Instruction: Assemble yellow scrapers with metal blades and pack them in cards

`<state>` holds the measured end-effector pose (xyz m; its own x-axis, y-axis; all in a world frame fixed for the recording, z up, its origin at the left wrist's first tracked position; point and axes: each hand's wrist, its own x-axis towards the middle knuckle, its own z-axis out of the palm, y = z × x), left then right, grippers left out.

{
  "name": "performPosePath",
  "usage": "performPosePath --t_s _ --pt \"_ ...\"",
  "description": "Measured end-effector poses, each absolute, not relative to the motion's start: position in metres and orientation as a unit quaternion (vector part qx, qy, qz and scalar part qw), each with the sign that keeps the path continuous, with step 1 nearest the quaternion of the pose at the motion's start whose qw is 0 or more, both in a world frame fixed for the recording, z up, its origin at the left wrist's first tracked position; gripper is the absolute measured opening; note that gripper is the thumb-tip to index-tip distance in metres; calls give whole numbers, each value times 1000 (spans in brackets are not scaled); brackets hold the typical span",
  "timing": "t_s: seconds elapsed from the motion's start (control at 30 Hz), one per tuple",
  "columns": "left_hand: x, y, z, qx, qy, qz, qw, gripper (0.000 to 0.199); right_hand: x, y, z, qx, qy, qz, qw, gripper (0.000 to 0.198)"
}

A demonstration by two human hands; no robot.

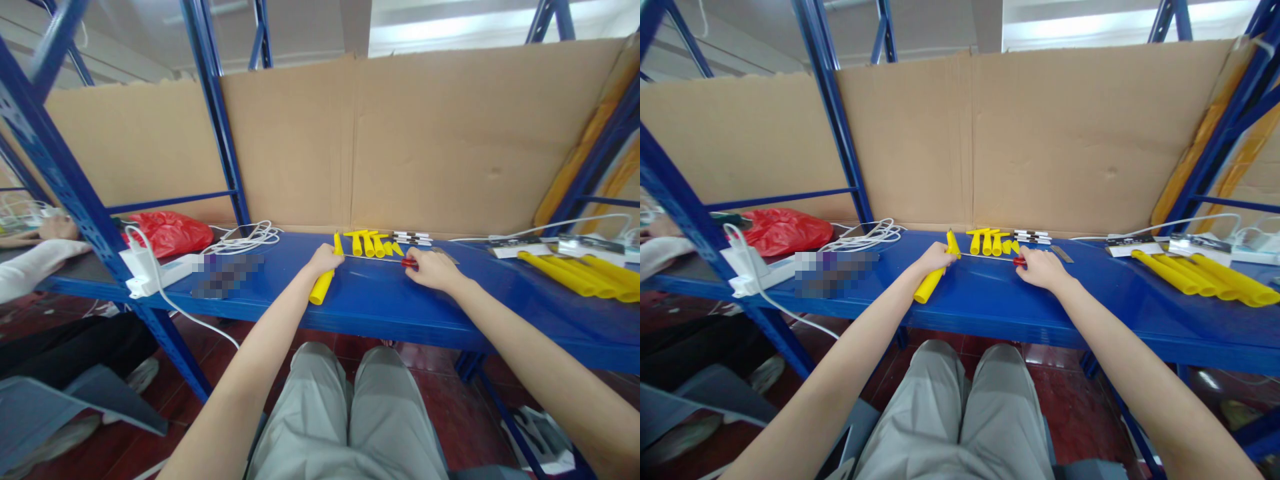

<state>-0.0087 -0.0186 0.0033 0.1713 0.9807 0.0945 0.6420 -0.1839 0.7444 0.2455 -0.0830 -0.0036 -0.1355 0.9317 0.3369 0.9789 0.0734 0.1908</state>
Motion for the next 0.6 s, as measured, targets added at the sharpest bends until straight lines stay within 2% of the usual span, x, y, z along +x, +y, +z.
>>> performPosePath --t_s 0.4,0.6 --pt "-10 -18 4 718 585 282 250 10 250 -82 -3 -610 -761 -199 95 22" --pt "-11 -18 4 720 586 280 245 11 252 -83 -3 -587 -774 -218 92 29"
